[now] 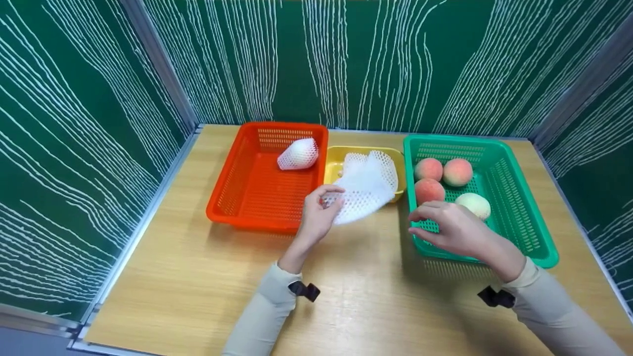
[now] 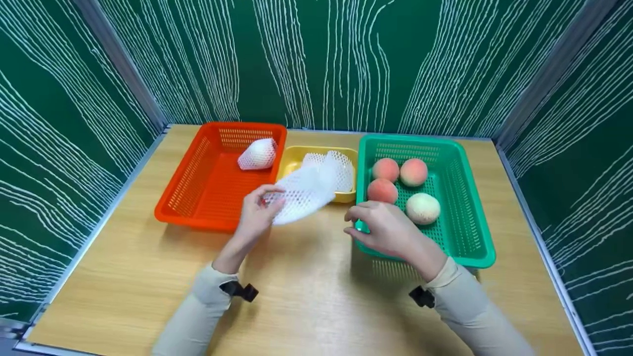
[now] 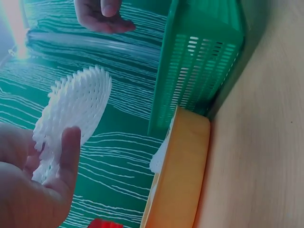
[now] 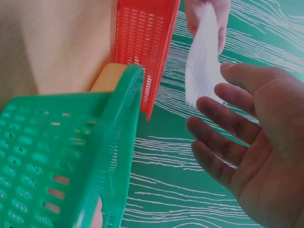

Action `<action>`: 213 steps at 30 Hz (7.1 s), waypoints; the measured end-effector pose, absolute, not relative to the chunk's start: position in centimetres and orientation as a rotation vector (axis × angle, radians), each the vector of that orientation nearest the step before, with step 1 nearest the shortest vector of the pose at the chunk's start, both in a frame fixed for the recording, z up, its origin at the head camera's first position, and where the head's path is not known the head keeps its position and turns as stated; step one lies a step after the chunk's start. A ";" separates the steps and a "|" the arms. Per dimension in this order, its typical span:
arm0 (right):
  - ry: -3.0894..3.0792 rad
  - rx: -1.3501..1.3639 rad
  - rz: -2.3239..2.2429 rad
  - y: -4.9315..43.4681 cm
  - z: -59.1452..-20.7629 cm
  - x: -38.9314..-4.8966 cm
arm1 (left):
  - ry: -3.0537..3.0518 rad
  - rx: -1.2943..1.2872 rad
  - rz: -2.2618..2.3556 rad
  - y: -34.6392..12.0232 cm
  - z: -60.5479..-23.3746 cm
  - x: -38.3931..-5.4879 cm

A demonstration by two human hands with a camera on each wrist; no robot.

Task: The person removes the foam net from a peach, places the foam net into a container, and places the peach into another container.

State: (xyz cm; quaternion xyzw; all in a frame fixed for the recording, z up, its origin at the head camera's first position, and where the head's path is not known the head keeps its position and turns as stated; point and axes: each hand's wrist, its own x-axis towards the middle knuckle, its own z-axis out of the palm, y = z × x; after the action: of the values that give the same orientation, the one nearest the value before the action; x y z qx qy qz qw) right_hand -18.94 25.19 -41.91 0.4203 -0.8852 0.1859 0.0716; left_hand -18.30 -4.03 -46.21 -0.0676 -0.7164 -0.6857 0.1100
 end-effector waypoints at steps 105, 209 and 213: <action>-2.698 1.279 0.795 24.5 -45.7 -17.5 | -3.090 -0.005 -0.176 3.2 -52.3 -28.1; -2.447 1.339 0.774 22.3 -46.1 -15.6 | -3.014 0.052 -1.412 -16.6 -47.8 -37.8; -2.442 1.362 0.757 20.6 -46.2 -15.4 | -3.038 0.039 -1.328 -16.4 -47.9 -37.9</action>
State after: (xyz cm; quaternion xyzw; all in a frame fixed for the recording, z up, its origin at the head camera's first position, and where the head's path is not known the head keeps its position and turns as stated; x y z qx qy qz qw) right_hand -15.39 20.63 -46.17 0.4666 -0.8367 0.2594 0.1219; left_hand -37.86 -16.42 -47.93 0.0116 -0.9128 -0.3988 -0.0871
